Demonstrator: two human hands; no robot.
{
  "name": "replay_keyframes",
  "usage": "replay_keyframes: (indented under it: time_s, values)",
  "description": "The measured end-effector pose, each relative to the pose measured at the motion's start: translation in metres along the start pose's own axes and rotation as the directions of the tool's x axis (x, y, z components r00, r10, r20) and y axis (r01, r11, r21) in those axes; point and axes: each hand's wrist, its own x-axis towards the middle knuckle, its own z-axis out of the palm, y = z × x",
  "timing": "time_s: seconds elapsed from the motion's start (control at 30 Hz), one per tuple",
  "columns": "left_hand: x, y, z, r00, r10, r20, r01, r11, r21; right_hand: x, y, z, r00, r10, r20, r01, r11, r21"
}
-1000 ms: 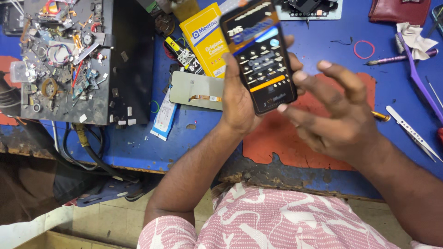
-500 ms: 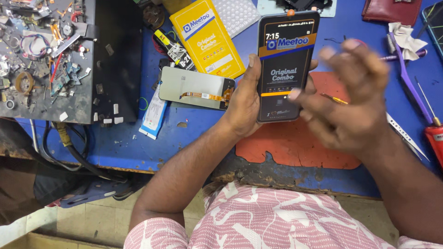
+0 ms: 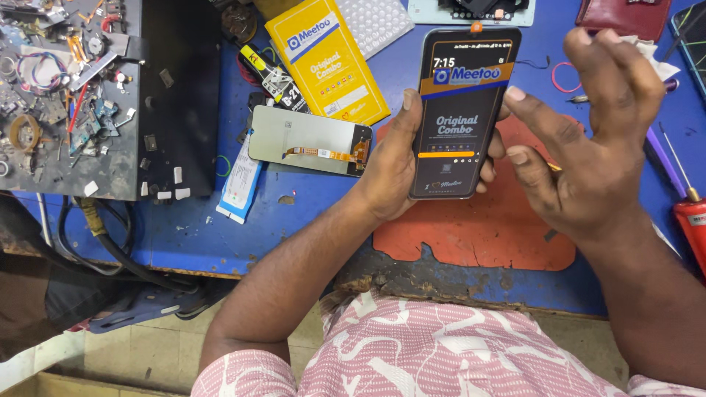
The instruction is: The person disassembles a smartphone, removes the back cover, and applies adhesive to the internal frame. They then reattach the back cover, secure it with a rubber band, and test the device's screen responsiveness.
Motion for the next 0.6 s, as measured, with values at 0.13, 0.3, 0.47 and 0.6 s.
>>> replay_keyframes:
  time_s: [0.13,0.3,0.47,0.6]
  values:
    - [0.0,0.001,-0.002,1.0,-0.006,-0.001,0.006,0.999,-0.038,-0.001,-0.006,0.0,0.995,0.071,-0.072,-0.059,0.986,0.155]
    - [0.0,0.007,0.0,0.999,0.031,-0.008,-0.031,0.999,0.007,-0.013,-0.01,0.011,0.928,0.37,0.03,-0.326,0.774,0.542]
    - [0.0,0.01,-0.003,0.988,0.138,-0.072,-0.13,0.986,0.105,-0.017,-0.011,0.029,0.798,0.463,0.385,-0.544,0.278,0.792]
    - [0.004,0.003,-0.004,0.984,0.166,-0.063,-0.163,0.985,0.053,-0.014,-0.021,0.041,0.798,0.246,0.551,-0.553,-0.066,0.831]
